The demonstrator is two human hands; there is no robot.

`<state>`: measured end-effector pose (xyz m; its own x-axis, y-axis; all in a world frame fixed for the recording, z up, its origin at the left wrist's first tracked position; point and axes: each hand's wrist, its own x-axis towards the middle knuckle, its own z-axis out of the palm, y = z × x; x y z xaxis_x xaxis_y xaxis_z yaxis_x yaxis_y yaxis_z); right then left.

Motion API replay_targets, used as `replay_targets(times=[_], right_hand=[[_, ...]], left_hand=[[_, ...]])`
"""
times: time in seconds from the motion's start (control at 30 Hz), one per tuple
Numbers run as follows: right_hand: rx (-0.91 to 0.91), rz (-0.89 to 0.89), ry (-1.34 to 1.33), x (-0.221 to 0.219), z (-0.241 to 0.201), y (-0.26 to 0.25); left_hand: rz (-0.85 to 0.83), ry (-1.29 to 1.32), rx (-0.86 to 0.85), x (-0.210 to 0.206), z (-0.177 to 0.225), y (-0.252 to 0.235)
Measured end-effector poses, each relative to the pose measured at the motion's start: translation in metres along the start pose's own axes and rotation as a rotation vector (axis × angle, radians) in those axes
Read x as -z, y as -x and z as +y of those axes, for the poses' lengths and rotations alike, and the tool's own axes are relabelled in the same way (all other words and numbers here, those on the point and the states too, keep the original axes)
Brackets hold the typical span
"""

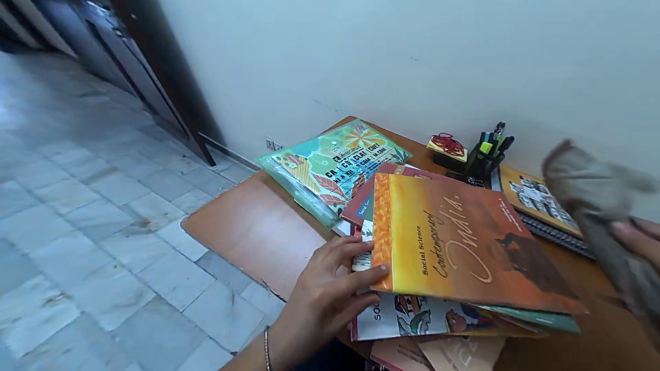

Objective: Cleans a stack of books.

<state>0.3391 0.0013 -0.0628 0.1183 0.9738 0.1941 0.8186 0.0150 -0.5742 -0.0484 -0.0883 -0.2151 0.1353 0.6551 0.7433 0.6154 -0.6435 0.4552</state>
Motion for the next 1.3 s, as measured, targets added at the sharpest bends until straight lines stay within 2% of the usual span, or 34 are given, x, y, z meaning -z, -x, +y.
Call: replay_targets(times=[0.07,0.17,0.23,0.37,0.47,0.6,0.67,0.77,0.87,0.97,1.1,1.2,1.3], right_hand=[[0.106,-0.05,0.079,-0.028,0.0,-0.031],[0.107,-0.131,0.244,-0.084,-0.033,-0.057],[0.152,-0.138,0.329,-0.111,-0.065,-0.054],[0.369,-0.223,0.342,-0.149,-0.134,-0.021],[0.6,-0.299,0.268,-0.166,-0.166,0.021],[0.993,-0.12,0.21,-0.183,-0.159,0.069],[1.075,-0.045,0.174,-0.184,-0.145,0.066],[1.028,-0.032,0.135,-0.173,-0.123,0.042],[0.851,-0.061,0.225,-0.151,-0.101,0.011],[0.508,-0.12,0.335,-0.121,-0.065,-0.028],[0.083,-0.055,0.433,-0.093,-0.017,-0.063],[-0.071,-0.046,0.494,-0.094,-0.027,-0.059],[0.033,-0.088,0.484,-0.109,-0.072,-0.029]], left_hand=[[0.038,-0.011,-0.013,-0.004,0.0,0.002],[0.074,-0.048,-0.046,-0.007,0.0,0.002],[0.087,-0.05,-0.082,-0.01,-0.001,0.001],[0.122,-0.067,-0.103,-0.013,-0.001,0.002],[0.159,-0.078,-0.084,-0.015,0.001,0.003],[0.2,-0.12,-0.097,-0.019,0.001,0.009],[0.204,-0.117,-0.097,-0.022,0.0,0.012],[0.201,-0.126,-0.084,-0.021,-0.002,0.011],[0.203,-0.132,-0.073,-0.019,0.001,0.009],[0.213,-0.106,-0.067,-0.021,0.0,0.01],[0.222,-0.044,-0.067,-0.024,-0.001,0.009],[0.216,-0.021,-0.071,-0.025,-0.003,0.008],[0.21,-0.012,-0.074,-0.025,-0.003,0.006]])
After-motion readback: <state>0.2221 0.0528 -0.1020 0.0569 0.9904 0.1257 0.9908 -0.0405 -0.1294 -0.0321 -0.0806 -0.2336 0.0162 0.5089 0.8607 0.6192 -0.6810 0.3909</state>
